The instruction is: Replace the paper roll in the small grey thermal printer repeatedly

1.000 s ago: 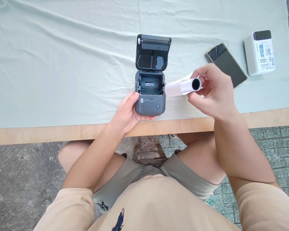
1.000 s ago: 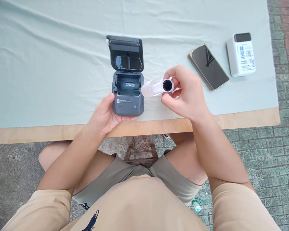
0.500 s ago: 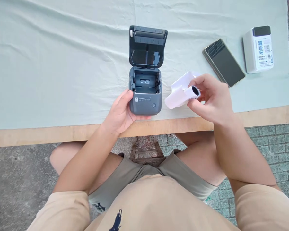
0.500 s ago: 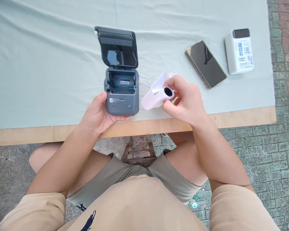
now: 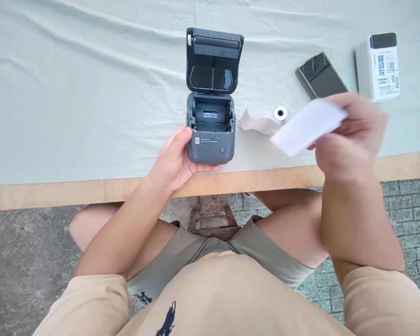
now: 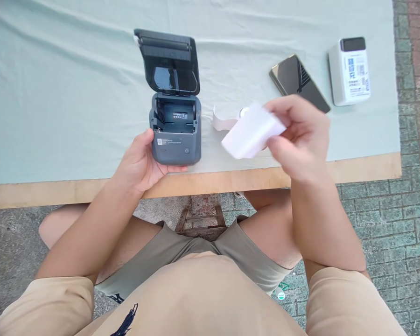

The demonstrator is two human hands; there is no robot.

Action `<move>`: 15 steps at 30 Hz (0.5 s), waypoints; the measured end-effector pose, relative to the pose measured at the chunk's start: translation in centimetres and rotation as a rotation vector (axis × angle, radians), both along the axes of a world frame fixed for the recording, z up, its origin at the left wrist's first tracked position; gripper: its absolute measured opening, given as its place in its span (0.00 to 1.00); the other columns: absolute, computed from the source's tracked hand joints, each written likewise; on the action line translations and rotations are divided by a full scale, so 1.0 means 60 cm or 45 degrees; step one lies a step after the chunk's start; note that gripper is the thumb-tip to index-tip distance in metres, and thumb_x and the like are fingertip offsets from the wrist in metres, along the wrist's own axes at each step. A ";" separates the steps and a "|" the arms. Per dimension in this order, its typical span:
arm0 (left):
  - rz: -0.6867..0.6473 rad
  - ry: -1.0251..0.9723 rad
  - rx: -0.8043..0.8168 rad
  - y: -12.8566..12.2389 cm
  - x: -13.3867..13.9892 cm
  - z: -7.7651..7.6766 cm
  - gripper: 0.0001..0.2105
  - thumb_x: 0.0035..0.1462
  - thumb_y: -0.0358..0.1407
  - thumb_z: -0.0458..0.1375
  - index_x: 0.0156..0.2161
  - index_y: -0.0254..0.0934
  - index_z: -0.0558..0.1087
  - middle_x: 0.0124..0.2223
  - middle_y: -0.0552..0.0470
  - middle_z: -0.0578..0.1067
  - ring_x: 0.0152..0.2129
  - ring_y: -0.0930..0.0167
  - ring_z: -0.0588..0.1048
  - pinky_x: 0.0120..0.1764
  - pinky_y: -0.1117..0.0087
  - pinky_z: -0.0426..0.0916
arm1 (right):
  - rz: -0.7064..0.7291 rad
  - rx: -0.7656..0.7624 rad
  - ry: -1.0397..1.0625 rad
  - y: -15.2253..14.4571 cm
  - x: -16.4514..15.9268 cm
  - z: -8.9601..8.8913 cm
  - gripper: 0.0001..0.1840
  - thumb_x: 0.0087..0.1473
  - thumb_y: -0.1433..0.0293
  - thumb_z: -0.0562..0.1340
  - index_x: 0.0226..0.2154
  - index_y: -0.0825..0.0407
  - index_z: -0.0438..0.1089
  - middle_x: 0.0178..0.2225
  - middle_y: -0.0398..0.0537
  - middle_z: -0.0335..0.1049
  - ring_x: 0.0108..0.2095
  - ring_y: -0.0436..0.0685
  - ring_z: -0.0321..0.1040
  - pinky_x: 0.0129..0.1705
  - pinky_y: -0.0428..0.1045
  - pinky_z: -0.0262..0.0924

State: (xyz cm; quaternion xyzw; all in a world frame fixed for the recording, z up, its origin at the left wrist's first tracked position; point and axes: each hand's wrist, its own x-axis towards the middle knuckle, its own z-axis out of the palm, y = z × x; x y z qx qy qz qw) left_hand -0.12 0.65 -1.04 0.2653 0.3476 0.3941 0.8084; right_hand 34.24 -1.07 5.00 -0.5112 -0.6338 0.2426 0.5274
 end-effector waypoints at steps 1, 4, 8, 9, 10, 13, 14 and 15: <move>-0.004 0.000 -0.013 0.000 0.000 0.000 0.28 0.81 0.61 0.70 0.69 0.42 0.85 0.63 0.44 0.95 0.53 0.53 0.98 0.40 0.61 0.95 | -0.023 0.034 0.110 0.010 0.005 0.004 0.19 0.54 0.44 0.82 0.37 0.36 0.83 0.31 0.47 0.77 0.26 0.63 0.72 0.22 0.58 0.60; -0.011 0.021 -0.037 0.001 -0.001 0.003 0.27 0.80 0.60 0.70 0.68 0.42 0.84 0.62 0.44 0.96 0.50 0.54 0.98 0.39 0.62 0.95 | 0.082 -0.086 0.405 0.041 0.010 0.023 0.39 0.36 0.22 0.80 0.33 0.33 0.78 0.26 0.45 0.62 0.24 0.66 0.66 0.22 0.64 0.63; 0.014 0.051 -0.028 0.000 0.006 0.011 0.26 0.80 0.60 0.71 0.64 0.42 0.85 0.61 0.44 0.96 0.48 0.55 0.97 0.36 0.64 0.92 | 0.296 -0.387 0.514 0.063 -0.022 0.043 0.41 0.33 0.25 0.84 0.32 0.33 0.72 0.29 0.44 0.63 0.29 0.67 0.69 0.28 0.66 0.75; 0.025 0.059 -0.026 -0.001 0.009 0.013 0.25 0.80 0.60 0.71 0.64 0.42 0.85 0.61 0.44 0.96 0.48 0.55 0.97 0.36 0.64 0.92 | 0.372 -0.456 0.495 0.064 -0.038 0.044 0.42 0.32 0.26 0.86 0.32 0.34 0.71 0.31 0.44 0.67 0.30 0.67 0.72 0.29 0.65 0.76; 0.038 0.066 -0.026 -0.002 0.011 0.015 0.25 0.79 0.60 0.72 0.63 0.42 0.85 0.61 0.45 0.96 0.48 0.55 0.97 0.36 0.63 0.92 | 0.454 -0.504 0.456 0.062 -0.055 0.046 0.44 0.33 0.26 0.86 0.33 0.35 0.72 0.33 0.45 0.72 0.31 0.67 0.75 0.29 0.65 0.76; 0.096 0.072 -0.035 -0.005 0.018 0.019 0.23 0.75 0.58 0.76 0.59 0.42 0.84 0.57 0.47 0.95 0.46 0.57 0.96 0.37 0.63 0.91 | 0.673 -0.489 0.284 0.048 -0.112 0.051 0.37 0.52 0.27 0.81 0.45 0.36 0.79 0.44 0.47 0.85 0.40 0.68 0.83 0.36 0.64 0.81; 0.107 0.076 -0.037 -0.006 0.019 0.021 0.23 0.74 0.58 0.77 0.57 0.42 0.84 0.55 0.47 0.95 0.46 0.58 0.95 0.37 0.64 0.90 | 0.748 -0.469 0.202 0.042 -0.130 0.054 0.32 0.61 0.32 0.78 0.52 0.35 0.79 0.46 0.47 0.86 0.42 0.68 0.84 0.39 0.63 0.82; 0.108 0.085 -0.037 -0.007 0.020 0.021 0.22 0.74 0.57 0.77 0.55 0.42 0.83 0.53 0.48 0.94 0.45 0.59 0.95 0.39 0.65 0.90 | 0.811 -0.458 0.104 0.036 -0.145 0.058 0.27 0.67 0.40 0.76 0.57 0.35 0.78 0.47 0.46 0.87 0.43 0.66 0.84 0.41 0.62 0.82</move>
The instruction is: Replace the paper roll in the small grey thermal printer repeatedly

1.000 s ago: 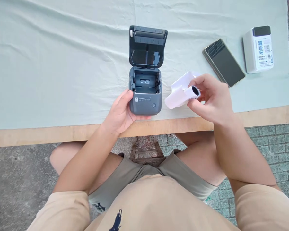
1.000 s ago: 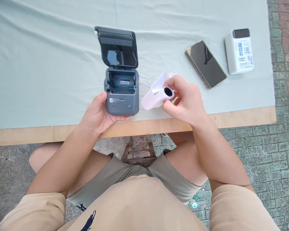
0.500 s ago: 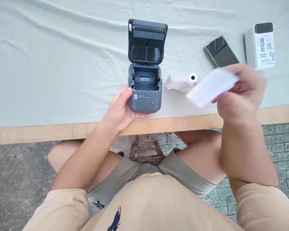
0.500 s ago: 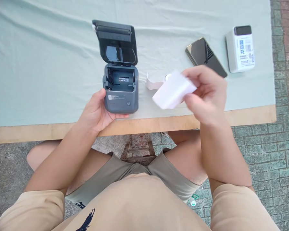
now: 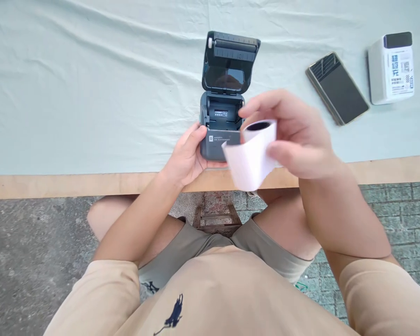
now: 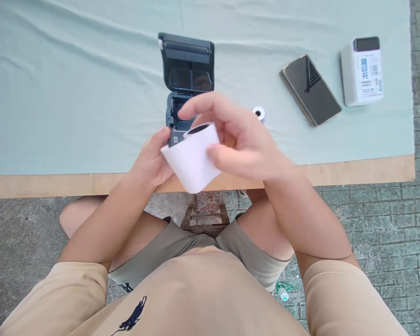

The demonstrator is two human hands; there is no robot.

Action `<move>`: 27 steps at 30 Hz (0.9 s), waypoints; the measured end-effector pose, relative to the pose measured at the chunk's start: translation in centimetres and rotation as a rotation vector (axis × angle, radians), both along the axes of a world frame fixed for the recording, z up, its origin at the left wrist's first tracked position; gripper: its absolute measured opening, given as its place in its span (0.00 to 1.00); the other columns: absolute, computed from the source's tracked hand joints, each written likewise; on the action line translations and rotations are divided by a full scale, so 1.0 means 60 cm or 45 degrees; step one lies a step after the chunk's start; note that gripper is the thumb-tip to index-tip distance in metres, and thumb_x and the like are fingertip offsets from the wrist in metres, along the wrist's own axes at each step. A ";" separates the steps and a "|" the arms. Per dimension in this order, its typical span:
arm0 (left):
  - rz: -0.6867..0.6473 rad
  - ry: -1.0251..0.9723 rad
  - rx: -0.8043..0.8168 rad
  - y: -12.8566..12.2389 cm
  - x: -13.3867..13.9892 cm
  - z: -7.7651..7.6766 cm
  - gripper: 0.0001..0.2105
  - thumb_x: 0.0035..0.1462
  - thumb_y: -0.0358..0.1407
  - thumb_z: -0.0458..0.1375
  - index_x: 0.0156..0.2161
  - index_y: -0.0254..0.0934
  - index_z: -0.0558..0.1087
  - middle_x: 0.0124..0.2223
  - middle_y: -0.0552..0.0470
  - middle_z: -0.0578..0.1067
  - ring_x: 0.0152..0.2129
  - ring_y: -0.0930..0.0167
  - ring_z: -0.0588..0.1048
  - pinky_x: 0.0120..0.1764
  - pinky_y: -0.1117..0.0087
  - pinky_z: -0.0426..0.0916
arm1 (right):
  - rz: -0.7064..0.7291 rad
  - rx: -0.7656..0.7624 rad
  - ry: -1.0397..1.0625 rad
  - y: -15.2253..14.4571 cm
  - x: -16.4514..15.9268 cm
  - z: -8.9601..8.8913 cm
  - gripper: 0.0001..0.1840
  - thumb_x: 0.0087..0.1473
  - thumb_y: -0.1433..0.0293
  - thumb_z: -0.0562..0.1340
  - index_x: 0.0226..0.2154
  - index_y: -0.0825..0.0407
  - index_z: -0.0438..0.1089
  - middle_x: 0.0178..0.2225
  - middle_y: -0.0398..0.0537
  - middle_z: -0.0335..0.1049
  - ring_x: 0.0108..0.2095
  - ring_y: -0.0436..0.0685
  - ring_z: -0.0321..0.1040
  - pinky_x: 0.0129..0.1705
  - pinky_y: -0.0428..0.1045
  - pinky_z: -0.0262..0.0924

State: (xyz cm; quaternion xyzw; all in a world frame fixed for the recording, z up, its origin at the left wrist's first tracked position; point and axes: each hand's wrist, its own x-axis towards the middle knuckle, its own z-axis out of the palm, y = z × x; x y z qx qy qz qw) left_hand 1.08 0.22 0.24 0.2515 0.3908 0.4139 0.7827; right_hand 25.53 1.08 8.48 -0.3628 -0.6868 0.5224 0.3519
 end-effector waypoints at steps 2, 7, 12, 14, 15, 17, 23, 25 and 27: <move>0.005 0.018 0.014 -0.002 0.001 0.001 0.22 0.73 0.57 0.79 0.52 0.42 0.82 0.48 0.50 0.92 0.43 0.62 0.93 0.39 0.68 0.87 | 0.082 0.083 -0.194 -0.007 -0.022 0.007 0.26 0.68 0.54 0.74 0.64 0.35 0.75 0.46 0.43 0.87 0.41 0.64 0.83 0.44 0.61 0.80; 0.006 -0.022 0.069 -0.007 0.002 0.004 0.27 0.68 0.60 0.83 0.52 0.43 0.79 0.44 0.54 0.86 0.36 0.67 0.87 0.33 0.68 0.86 | -0.148 0.356 -0.677 0.008 -0.027 0.005 0.26 0.59 0.64 0.77 0.58 0.33 0.75 0.51 0.43 0.88 0.45 0.69 0.84 0.50 0.64 0.77; -0.052 0.000 0.068 -0.011 0.003 0.004 0.30 0.69 0.60 0.81 0.62 0.45 0.79 0.56 0.48 0.90 0.48 0.56 0.93 0.44 0.54 0.95 | -0.309 0.620 -0.929 0.031 -0.014 -0.014 0.15 0.68 0.60 0.77 0.51 0.33 0.74 0.45 0.50 0.87 0.51 0.77 0.83 0.55 0.70 0.78; -0.052 0.023 0.078 -0.013 0.003 0.005 0.30 0.71 0.60 0.79 0.64 0.46 0.79 0.59 0.46 0.91 0.52 0.52 0.94 0.44 0.53 0.95 | -0.313 0.664 -0.996 0.034 -0.017 -0.019 0.10 0.72 0.59 0.74 0.50 0.34 0.73 0.41 0.51 0.85 0.52 0.79 0.83 0.57 0.71 0.77; -0.047 0.035 0.083 -0.014 0.004 0.006 0.30 0.71 0.60 0.79 0.65 0.46 0.79 0.59 0.46 0.91 0.53 0.51 0.94 0.43 0.54 0.95 | -0.311 0.668 -1.021 0.036 -0.020 -0.020 0.09 0.73 0.59 0.73 0.50 0.34 0.73 0.40 0.51 0.85 0.52 0.79 0.82 0.57 0.71 0.77; -0.042 0.053 0.083 -0.014 0.005 0.009 0.29 0.73 0.60 0.77 0.66 0.46 0.79 0.60 0.46 0.92 0.53 0.51 0.95 0.41 0.55 0.95 | -0.319 0.672 -1.062 0.038 -0.026 -0.019 0.09 0.73 0.60 0.72 0.50 0.34 0.72 0.40 0.50 0.85 0.50 0.79 0.82 0.56 0.72 0.76; -0.018 0.057 0.072 -0.012 0.006 0.014 0.24 0.75 0.56 0.75 0.63 0.44 0.81 0.61 0.45 0.91 0.53 0.52 0.95 0.37 0.58 0.94 | -0.261 0.709 -1.142 0.047 -0.037 -0.009 0.14 0.68 0.65 0.72 0.49 0.35 0.69 0.38 0.49 0.83 0.47 0.79 0.81 0.53 0.74 0.74; -0.026 0.060 0.077 -0.013 0.006 0.013 0.25 0.74 0.57 0.76 0.63 0.45 0.80 0.60 0.46 0.91 0.51 0.52 0.94 0.37 0.57 0.94 | -0.289 0.761 -1.108 0.045 -0.036 -0.011 0.14 0.68 0.63 0.73 0.48 0.36 0.69 0.37 0.49 0.82 0.47 0.79 0.80 0.52 0.72 0.74; -0.040 0.079 0.085 -0.015 0.007 0.013 0.26 0.73 0.58 0.77 0.63 0.47 0.80 0.59 0.47 0.90 0.49 0.52 0.94 0.39 0.55 0.94 | -0.298 0.771 -1.072 0.042 -0.032 -0.015 0.14 0.68 0.63 0.74 0.49 0.36 0.70 0.38 0.50 0.82 0.49 0.79 0.80 0.50 0.71 0.74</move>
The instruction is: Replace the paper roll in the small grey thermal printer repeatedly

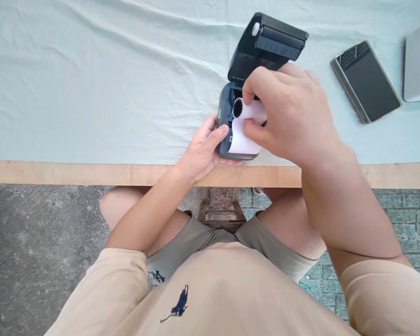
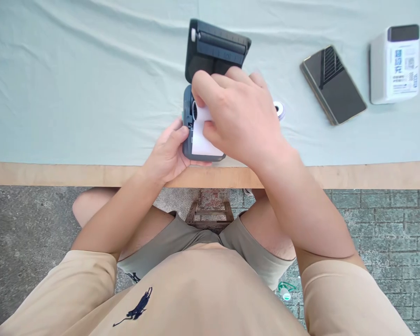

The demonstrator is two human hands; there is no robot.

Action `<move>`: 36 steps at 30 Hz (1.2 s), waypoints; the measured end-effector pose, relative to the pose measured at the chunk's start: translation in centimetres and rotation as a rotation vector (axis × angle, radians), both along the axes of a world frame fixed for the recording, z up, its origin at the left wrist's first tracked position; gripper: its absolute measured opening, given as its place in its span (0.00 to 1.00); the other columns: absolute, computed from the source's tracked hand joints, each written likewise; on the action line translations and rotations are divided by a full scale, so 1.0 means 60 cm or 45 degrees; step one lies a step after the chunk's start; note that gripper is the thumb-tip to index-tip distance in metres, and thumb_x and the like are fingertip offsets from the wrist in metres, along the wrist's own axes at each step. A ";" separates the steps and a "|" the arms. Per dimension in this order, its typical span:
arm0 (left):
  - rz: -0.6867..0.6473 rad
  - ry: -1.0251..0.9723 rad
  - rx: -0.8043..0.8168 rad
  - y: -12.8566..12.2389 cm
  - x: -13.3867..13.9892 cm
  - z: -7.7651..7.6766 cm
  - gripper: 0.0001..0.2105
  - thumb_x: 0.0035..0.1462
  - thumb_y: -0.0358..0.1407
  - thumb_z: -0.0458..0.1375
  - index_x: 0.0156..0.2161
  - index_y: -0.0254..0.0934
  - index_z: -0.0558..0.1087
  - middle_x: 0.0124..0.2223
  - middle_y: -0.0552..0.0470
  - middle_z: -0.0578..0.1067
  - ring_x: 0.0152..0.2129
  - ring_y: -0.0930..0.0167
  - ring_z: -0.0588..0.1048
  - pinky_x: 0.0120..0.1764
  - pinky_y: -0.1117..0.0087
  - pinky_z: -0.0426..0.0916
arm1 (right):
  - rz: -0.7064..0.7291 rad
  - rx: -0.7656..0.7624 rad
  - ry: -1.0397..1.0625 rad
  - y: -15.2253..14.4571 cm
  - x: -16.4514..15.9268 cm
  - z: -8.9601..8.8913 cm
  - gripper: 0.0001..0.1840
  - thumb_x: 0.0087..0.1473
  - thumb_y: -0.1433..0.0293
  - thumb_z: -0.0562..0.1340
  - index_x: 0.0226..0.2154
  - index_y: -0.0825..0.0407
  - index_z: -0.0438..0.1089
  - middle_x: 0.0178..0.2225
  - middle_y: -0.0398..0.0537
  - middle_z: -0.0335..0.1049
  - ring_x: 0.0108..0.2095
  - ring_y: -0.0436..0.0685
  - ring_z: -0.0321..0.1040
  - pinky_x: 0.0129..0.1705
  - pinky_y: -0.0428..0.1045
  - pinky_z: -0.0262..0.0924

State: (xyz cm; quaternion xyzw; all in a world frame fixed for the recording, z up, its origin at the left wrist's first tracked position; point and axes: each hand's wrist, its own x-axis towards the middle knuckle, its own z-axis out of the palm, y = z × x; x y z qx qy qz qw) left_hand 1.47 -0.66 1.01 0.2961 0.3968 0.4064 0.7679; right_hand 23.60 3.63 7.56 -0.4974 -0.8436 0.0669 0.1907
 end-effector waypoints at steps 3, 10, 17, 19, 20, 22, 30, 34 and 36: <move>-0.015 0.032 0.023 -0.005 0.002 0.001 0.26 0.73 0.57 0.76 0.65 0.48 0.80 0.64 0.47 0.88 0.51 0.51 0.95 0.42 0.51 0.95 | -0.003 -0.065 -0.038 0.001 0.008 -0.008 0.15 0.67 0.64 0.73 0.52 0.36 0.71 0.39 0.51 0.82 0.48 0.79 0.81 0.49 0.70 0.72; 0.046 0.001 -0.017 -0.001 0.004 0.001 0.26 0.73 0.58 0.75 0.63 0.45 0.79 0.58 0.46 0.89 0.50 0.51 0.95 0.37 0.57 0.93 | 0.017 -0.130 0.037 -0.010 0.008 0.006 0.03 0.75 0.62 0.71 0.46 0.38 0.77 0.57 0.53 0.89 0.53 0.77 0.83 0.53 0.70 0.76; -0.001 -0.042 -0.022 0.004 -0.005 -0.007 0.37 0.63 0.62 0.83 0.67 0.47 0.78 0.64 0.44 0.91 0.67 0.40 0.92 0.49 0.47 0.96 | 0.073 -0.157 0.053 -0.045 0.007 -0.001 0.13 0.76 0.63 0.69 0.35 0.41 0.74 0.44 0.52 0.88 0.58 0.80 0.82 0.60 0.76 0.72; 0.003 -0.022 -0.017 0.000 -0.006 -0.004 0.42 0.58 0.58 0.87 0.69 0.50 0.77 0.66 0.45 0.90 0.69 0.38 0.91 0.54 0.43 0.97 | 0.088 -0.149 0.130 -0.043 0.009 0.000 0.13 0.74 0.64 0.70 0.35 0.41 0.73 0.43 0.51 0.87 0.58 0.80 0.84 0.63 0.78 0.72; 0.009 -0.005 -0.017 -0.001 -0.006 -0.003 0.43 0.55 0.57 0.88 0.68 0.49 0.76 0.66 0.45 0.89 0.69 0.37 0.91 0.54 0.41 0.97 | 0.088 -0.098 0.190 -0.039 0.011 0.004 0.11 0.72 0.65 0.70 0.35 0.41 0.73 0.44 0.50 0.88 0.57 0.79 0.85 0.64 0.77 0.73; 0.026 0.028 -0.008 -0.002 -0.006 -0.001 0.43 0.52 0.57 0.90 0.65 0.48 0.76 0.68 0.42 0.88 0.68 0.35 0.91 0.52 0.41 0.97 | 0.053 0.087 0.343 -0.027 0.014 0.016 0.05 0.71 0.64 0.70 0.40 0.38 0.75 0.49 0.52 0.89 0.59 0.77 0.85 0.66 0.75 0.76; -0.025 0.020 -0.015 0.004 -0.011 -0.004 0.41 0.51 0.52 0.90 0.63 0.48 0.75 0.65 0.44 0.89 0.54 0.46 0.95 0.47 0.46 0.96 | -0.097 0.017 0.572 0.011 -0.005 0.050 0.10 0.82 0.62 0.60 0.60 0.40 0.73 0.59 0.51 0.89 0.57 0.65 0.88 0.65 0.62 0.80; -0.039 0.009 -0.014 0.005 -0.013 0.000 0.42 0.49 0.53 0.91 0.60 0.47 0.74 0.55 0.49 0.90 0.42 0.58 0.93 0.36 0.59 0.92 | -0.122 -0.146 0.509 0.013 0.001 0.027 0.05 0.76 0.62 0.70 0.52 0.37 0.77 0.55 0.49 0.90 0.59 0.69 0.87 0.68 0.64 0.80; -0.053 0.023 0.005 0.005 -0.013 0.002 0.42 0.49 0.54 0.91 0.60 0.48 0.73 0.57 0.49 0.90 0.45 0.57 0.93 0.36 0.61 0.92 | -0.063 -0.269 0.463 0.018 0.013 0.011 0.11 0.70 0.64 0.76 0.52 0.36 0.80 0.58 0.49 0.90 0.58 0.72 0.86 0.63 0.66 0.83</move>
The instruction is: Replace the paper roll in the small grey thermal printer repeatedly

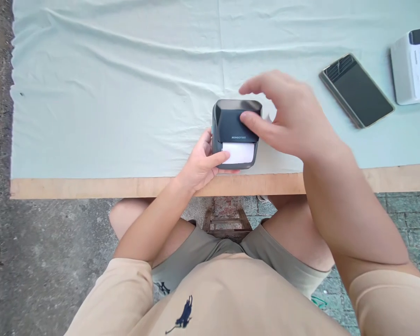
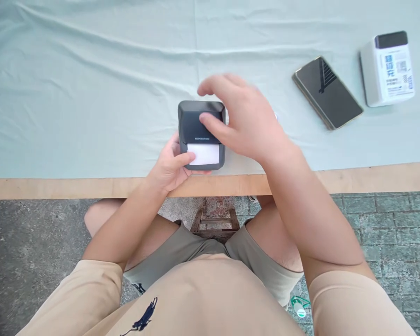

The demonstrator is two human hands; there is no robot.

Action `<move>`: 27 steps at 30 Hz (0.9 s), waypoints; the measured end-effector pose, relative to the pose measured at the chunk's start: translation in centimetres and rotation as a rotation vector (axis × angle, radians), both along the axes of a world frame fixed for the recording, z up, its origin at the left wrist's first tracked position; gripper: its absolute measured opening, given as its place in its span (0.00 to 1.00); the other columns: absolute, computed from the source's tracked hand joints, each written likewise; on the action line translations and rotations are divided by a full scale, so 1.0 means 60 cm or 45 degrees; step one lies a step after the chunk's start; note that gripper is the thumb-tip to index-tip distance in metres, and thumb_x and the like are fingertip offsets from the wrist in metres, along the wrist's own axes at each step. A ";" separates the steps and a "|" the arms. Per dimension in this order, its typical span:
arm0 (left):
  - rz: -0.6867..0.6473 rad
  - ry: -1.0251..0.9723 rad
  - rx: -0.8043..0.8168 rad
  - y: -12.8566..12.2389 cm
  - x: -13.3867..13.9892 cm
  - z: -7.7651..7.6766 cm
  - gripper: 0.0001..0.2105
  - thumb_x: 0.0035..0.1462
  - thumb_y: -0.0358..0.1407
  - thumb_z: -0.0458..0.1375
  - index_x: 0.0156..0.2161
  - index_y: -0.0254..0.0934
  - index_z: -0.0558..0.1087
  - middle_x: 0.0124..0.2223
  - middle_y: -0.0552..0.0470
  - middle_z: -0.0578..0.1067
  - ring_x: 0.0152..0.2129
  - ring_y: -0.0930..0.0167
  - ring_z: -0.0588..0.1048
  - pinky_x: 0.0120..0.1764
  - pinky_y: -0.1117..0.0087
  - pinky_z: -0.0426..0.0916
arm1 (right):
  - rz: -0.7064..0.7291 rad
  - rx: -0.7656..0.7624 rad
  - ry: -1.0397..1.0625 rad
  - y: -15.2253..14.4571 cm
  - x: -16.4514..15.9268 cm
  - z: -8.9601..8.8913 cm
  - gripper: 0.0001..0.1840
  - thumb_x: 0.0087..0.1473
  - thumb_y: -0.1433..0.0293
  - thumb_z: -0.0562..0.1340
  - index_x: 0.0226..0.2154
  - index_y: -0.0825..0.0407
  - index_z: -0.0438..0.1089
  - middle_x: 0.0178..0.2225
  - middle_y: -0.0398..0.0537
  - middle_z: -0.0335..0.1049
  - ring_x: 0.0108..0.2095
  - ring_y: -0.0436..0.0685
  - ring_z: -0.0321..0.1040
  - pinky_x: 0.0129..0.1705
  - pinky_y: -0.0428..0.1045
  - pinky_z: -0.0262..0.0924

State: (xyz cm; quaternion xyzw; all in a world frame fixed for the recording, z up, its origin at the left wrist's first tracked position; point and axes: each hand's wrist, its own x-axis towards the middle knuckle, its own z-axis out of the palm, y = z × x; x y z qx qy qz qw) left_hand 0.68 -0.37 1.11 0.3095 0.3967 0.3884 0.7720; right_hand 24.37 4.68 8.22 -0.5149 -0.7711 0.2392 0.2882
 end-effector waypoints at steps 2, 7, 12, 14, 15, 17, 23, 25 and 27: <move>-0.008 0.009 0.012 -0.001 0.000 0.000 0.43 0.49 0.56 0.91 0.61 0.48 0.73 0.58 0.48 0.90 0.47 0.55 0.93 0.37 0.60 0.92 | 0.073 -0.083 -0.018 0.005 0.011 -0.014 0.16 0.67 0.64 0.78 0.55 0.35 0.82 0.58 0.49 0.90 0.55 0.73 0.85 0.57 0.66 0.84; 0.008 -0.028 0.005 -0.003 -0.002 -0.005 0.43 0.52 0.61 0.89 0.63 0.48 0.75 0.65 0.45 0.89 0.53 0.51 0.94 0.43 0.55 0.93 | 0.153 -0.110 0.008 0.009 0.015 -0.031 0.23 0.63 0.63 0.81 0.58 0.33 0.83 0.60 0.49 0.88 0.56 0.73 0.84 0.57 0.66 0.87; 0.019 -0.030 -0.027 -0.001 -0.006 -0.012 0.37 0.63 0.62 0.83 0.65 0.48 0.77 0.64 0.47 0.90 0.59 0.51 0.94 0.52 0.52 0.95 | 0.156 -0.112 -0.050 -0.004 -0.006 -0.021 0.25 0.65 0.67 0.78 0.61 0.32 0.81 0.65 0.49 0.87 0.58 0.74 0.84 0.55 0.66 0.87; 0.003 -0.051 -0.047 0.001 -0.009 -0.014 0.36 0.64 0.61 0.83 0.66 0.47 0.77 0.60 0.48 0.91 0.55 0.53 0.94 0.48 0.56 0.95 | 0.125 -0.149 -0.100 -0.014 -0.017 -0.011 0.24 0.68 0.66 0.75 0.63 0.33 0.79 0.69 0.50 0.85 0.62 0.75 0.84 0.58 0.67 0.87; -0.003 -0.064 -0.049 0.001 -0.010 -0.015 0.37 0.63 0.61 0.83 0.66 0.46 0.77 0.58 0.48 0.91 0.52 0.55 0.95 0.45 0.58 0.94 | 0.111 -0.171 -0.121 -0.019 -0.021 -0.006 0.24 0.70 0.66 0.73 0.65 0.33 0.78 0.70 0.50 0.85 0.64 0.75 0.83 0.60 0.68 0.87; -0.005 -0.083 -0.043 0.002 -0.011 -0.017 0.39 0.62 0.60 0.85 0.67 0.46 0.77 0.57 0.48 0.92 0.47 0.57 0.95 0.40 0.61 0.92 | 0.092 -0.196 -0.143 -0.024 -0.026 0.000 0.25 0.70 0.67 0.71 0.66 0.34 0.77 0.72 0.51 0.84 0.66 0.75 0.83 0.61 0.68 0.87; -0.004 -0.101 -0.081 0.007 0.002 -0.023 0.29 0.77 0.63 0.70 0.69 0.46 0.82 0.59 0.45 0.93 0.54 0.47 0.96 0.42 0.53 0.94 | 0.121 -0.118 -0.019 -0.019 -0.001 -0.020 0.20 0.69 0.64 0.73 0.61 0.35 0.78 0.66 0.51 0.88 0.63 0.74 0.85 0.69 0.71 0.85; 0.018 -0.098 -0.101 0.010 0.006 -0.022 0.26 0.81 0.63 0.64 0.67 0.46 0.84 0.61 0.45 0.93 0.54 0.46 0.96 0.39 0.53 0.93 | 0.125 -0.089 0.072 -0.019 0.010 -0.023 0.16 0.73 0.64 0.69 0.60 0.37 0.78 0.63 0.53 0.89 0.62 0.72 0.86 0.72 0.71 0.84; 0.036 -0.104 -0.137 0.013 0.007 -0.021 0.26 0.85 0.61 0.61 0.70 0.48 0.84 0.63 0.46 0.93 0.53 0.47 0.96 0.39 0.54 0.94 | 0.133 -0.075 0.112 -0.019 0.017 -0.019 0.15 0.74 0.65 0.68 0.60 0.38 0.78 0.64 0.53 0.89 0.65 0.72 0.87 0.75 0.71 0.82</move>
